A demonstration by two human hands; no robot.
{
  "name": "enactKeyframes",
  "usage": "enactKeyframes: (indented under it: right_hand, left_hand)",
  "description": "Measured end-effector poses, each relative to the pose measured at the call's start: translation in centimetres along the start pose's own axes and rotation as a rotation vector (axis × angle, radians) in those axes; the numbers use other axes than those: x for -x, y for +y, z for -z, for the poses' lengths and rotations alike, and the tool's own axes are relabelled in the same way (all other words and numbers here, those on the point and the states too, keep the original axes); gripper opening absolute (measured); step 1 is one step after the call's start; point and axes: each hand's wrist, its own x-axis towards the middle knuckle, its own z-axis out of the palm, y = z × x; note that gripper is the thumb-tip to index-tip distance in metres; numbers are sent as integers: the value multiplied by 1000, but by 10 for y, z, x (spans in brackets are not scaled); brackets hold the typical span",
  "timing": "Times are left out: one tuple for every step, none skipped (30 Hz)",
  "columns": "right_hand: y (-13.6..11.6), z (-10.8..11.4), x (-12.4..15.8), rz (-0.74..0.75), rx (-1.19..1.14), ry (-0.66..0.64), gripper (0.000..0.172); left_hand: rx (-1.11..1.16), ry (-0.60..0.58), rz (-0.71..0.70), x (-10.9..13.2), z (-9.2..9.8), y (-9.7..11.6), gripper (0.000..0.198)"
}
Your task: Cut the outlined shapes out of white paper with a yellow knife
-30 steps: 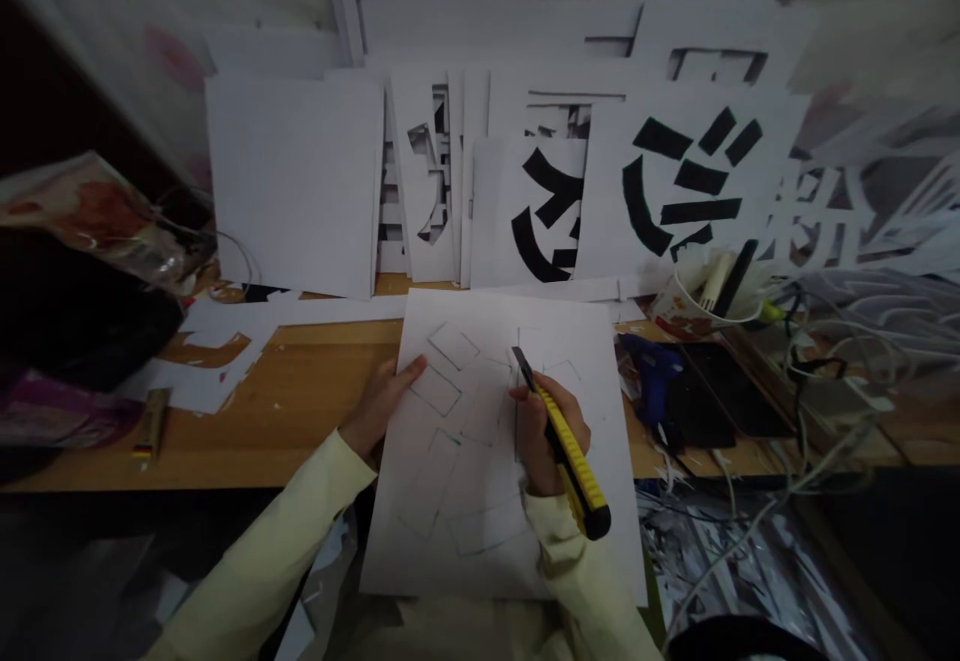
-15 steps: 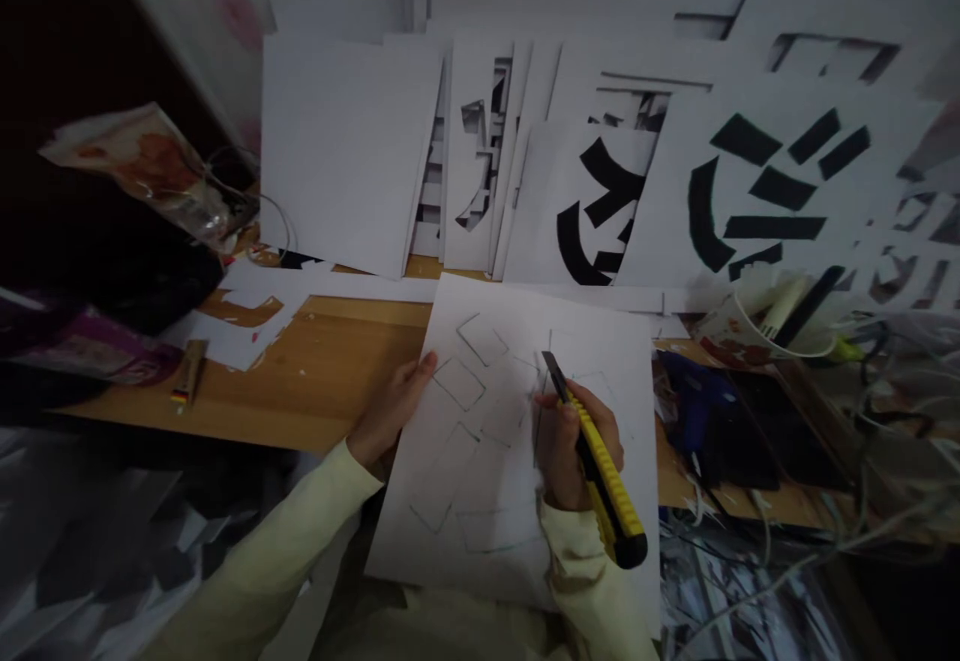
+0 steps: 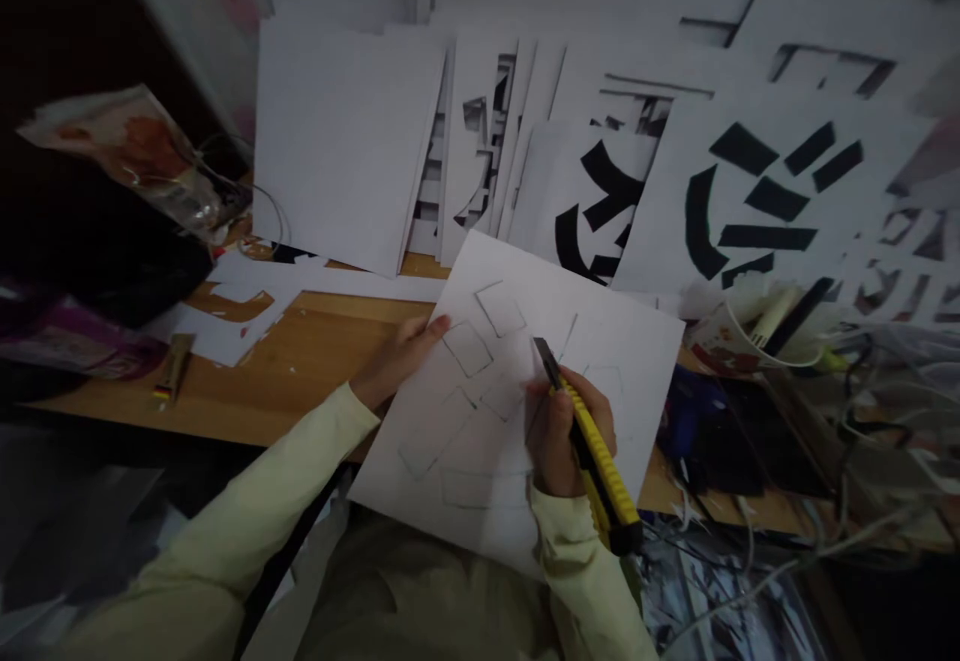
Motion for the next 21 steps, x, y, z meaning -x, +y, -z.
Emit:
enactKeyframes:
  right_hand:
    - [0,-2,-3,20,24,0,29]
    - [1,-4,-5,34,54,6,30]
    - [1,-5,-6,47,79,17,30]
    - [1,-6,-7,60,96,24,29]
    - [2,-7,-7,70,100,29,29]
    - [1,-7,-6,74,87,40,28]
    - [1,-8,-4,75,64,53,27]
    - [0,-8,-2,74,36,69,27]
    - [0,-8,0,75,15,86,26]
    - [-1,-7,1,77,5,100,26]
    - [-1,-7,3,84,5,111,26]
    - [-1,-5,5,87,12,114,25]
    - [-1,-4,7,81,15,115,25]
    - [0,-2,8,62,0,114,26]
    - [0,0,9,33,-34,109,27]
    - [1,2,10,1,-80,103,28]
    - [1,4,11,-27,-119,93,30]
    - [1,5,12,-47,-143,80,31]
    - [0,5,12,-57,-153,68,32]
    - [-2,5,11,-57,-149,65,32]
    - [-5,5,11,-47,-139,72,32]
  left_hand:
    - [26,-24,2,-7,0,3,62]
    - [53,-49,9,-13,-1,5,61]
    - [71,-67,21,-16,-1,6,61]
    - [76,-74,35,-18,-1,6,61]
    - [75,-66,49,-18,-1,5,60]
    - [73,-51,63,-16,-1,3,59]
    - [71,-31,71,-14,-1,2,59]
    - [75,-8,74,-10,-1,0,60]
    - [87,11,73,-6,-1,0,60]
    - [108,24,71,-1,-2,1,61]
    - [130,32,75,5,-3,2,62]
    - [154,39,86,10,-4,4,63]
    - [174,45,106,16,-5,7,63]
    - [191,48,131,21,-5,10,63]
    - [203,46,158,26,-6,12,63]
    - [217,40,185,31,-6,15,62]
    - [238,31,209,35,-6,16,61]
    - [264,20,225,39,-5,18,59]
    - [289,11,237,43,-5,19,58]
    - [313,9,241,45,-4,19,56]
    - [328,12,241,48,-3,19,55]
